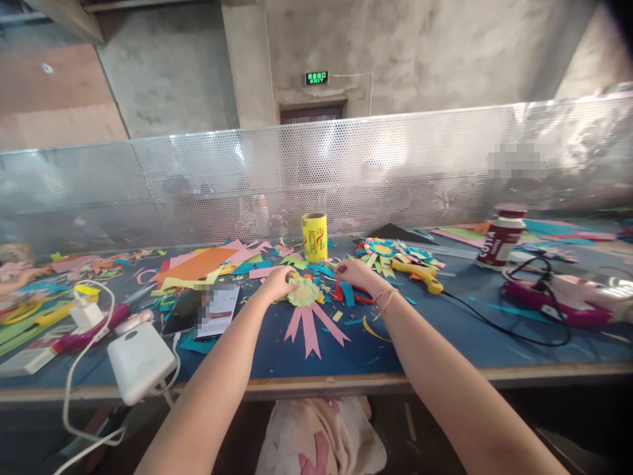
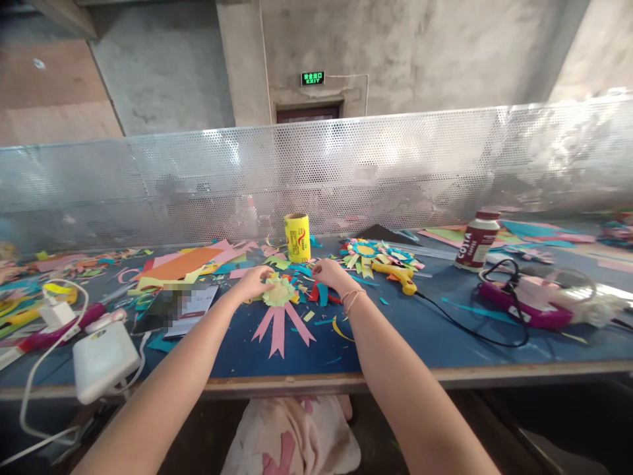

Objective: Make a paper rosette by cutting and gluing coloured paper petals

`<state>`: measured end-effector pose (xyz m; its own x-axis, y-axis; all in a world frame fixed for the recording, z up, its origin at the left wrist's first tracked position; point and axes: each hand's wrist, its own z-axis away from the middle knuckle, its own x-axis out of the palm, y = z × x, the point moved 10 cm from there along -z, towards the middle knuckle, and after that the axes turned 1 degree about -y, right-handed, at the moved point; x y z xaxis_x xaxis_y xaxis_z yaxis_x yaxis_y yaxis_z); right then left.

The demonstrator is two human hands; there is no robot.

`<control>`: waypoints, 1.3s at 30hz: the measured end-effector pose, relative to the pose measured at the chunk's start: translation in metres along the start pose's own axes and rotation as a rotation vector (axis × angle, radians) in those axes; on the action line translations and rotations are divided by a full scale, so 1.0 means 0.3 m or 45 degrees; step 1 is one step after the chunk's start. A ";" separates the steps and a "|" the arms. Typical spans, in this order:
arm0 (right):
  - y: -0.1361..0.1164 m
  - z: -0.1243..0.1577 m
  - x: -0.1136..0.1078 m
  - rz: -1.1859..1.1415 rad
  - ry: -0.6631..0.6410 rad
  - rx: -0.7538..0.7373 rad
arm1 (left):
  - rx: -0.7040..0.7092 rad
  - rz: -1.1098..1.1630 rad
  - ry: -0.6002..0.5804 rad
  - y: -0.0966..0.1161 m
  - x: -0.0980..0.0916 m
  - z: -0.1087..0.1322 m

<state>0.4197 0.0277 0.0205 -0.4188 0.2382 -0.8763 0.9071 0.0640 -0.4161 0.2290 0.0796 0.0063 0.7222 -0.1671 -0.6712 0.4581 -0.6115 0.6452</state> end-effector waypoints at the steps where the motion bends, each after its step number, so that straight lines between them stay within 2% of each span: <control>1: 0.004 -0.002 -0.021 -0.045 0.064 0.011 | 0.008 0.030 0.011 0.004 -0.004 -0.001; 3: 0.011 -0.006 -0.051 -0.239 0.181 0.025 | 0.014 0.112 0.053 0.014 -0.018 -0.001; 5: 0.008 -0.012 -0.058 -0.555 0.257 0.009 | 0.021 0.198 0.112 0.031 -0.036 0.000; 7: -0.017 -0.017 -0.044 -0.838 0.275 -0.047 | 0.027 0.277 0.150 0.054 -0.045 0.002; 9: -0.065 -0.014 -0.030 -0.975 0.278 -0.132 | 0.008 0.394 0.136 0.077 -0.036 0.003; 14: -0.189 0.016 0.004 -0.934 0.209 -0.274 | -0.151 0.887 -0.049 0.101 0.049 0.015; 18: -0.215 0.032 0.007 -1.023 0.189 -0.279 | -0.180 1.111 -0.058 0.100 0.072 0.021; 24: -0.210 0.027 0.003 -1.065 0.177 -0.286 | -0.122 1.111 -0.059 0.114 0.066 0.018; 32: -0.211 0.036 -0.019 -0.869 0.244 -0.277 | -0.108 1.138 -0.034 0.132 0.053 0.021; 39: -0.224 0.045 -0.041 -0.836 0.317 -0.325 | -0.144 1.230 0.064 0.111 0.018 0.017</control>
<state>0.3632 0.0076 0.0559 -0.8831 0.2841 -0.3734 0.4683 0.4842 -0.7391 0.2456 0.0543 0.0224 0.8331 -0.5228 0.1807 -0.2985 -0.1500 0.9425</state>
